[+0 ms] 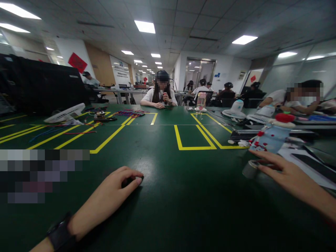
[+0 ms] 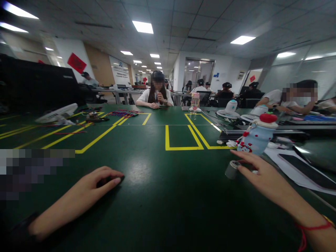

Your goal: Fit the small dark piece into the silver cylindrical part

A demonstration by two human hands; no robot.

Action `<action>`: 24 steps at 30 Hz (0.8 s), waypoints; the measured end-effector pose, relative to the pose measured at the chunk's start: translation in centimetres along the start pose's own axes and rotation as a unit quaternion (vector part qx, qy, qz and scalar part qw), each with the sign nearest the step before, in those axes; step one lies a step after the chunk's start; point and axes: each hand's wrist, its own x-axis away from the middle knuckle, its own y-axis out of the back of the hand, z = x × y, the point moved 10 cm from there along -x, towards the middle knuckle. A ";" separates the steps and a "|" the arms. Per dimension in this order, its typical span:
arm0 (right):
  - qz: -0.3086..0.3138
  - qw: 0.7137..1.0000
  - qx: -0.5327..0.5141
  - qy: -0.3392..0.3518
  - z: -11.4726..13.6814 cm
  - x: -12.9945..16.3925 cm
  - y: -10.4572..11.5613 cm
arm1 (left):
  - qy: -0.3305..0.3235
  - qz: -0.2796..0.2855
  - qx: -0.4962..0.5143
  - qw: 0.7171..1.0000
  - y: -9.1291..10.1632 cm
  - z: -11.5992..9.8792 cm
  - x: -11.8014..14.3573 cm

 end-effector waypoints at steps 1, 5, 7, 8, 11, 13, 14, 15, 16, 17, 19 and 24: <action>0.008 1.000 0.000 0.000 -0.1 0.2 -0.4 | -0.002 -0.002 0.000 1.000 0.0 0.0 0.0; -0.015 0.999 0.007 0.030 2.9 0.4 -1.0 | -0.008 -0.008 0.002 1.000 0.0 -0.3 -0.1; -0.029 0.996 -0.029 0.084 7.3 0.4 -1.5 | -0.009 -0.011 0.002 1.000 0.0 -0.4 -0.1; -0.017 0.991 -0.053 0.118 10.1 0.6 -2.1 | -0.009 -0.012 0.001 1.000 0.0 -0.4 -0.1; 0.060 0.965 -0.133 0.218 18.8 1.5 -4.9 | -0.011 -0.014 -0.005 1.000 0.1 -0.6 0.0; 0.102 0.943 -0.175 0.265 23.0 2.3 -6.7 | -0.015 -0.017 -0.010 1.000 0.2 -1.0 0.0; 0.113 0.934 -0.190 0.279 24.4 2.7 -7.5 | -0.019 -0.019 -0.012 1.000 0.3 -1.5 0.0; 0.116 0.930 -0.203 0.284 25.1 2.9 -8.1 | -0.027 -0.024 -0.012 0.999 0.4 -2.1 0.0; 0.114 0.929 -0.216 0.278 25.3 2.9 -8.6 | -0.037 -0.027 -0.011 0.999 0.5 -3.0 -0.1; 0.111 0.930 -0.231 0.262 24.9 2.8 -9.1 | -0.051 -0.032 -0.008 0.998 0.5 -4.1 -0.2; 0.104 0.934 -0.268 0.210 23.5 2.4 -9.9 | -0.085 -0.038 0.009 0.996 0.1 -7.0 -0.6; 0.114 0.925 -0.324 0.160 21.7 2.2 -10.8 | -0.165 -0.049 0.068 0.983 -1.5 -14.2 -2.5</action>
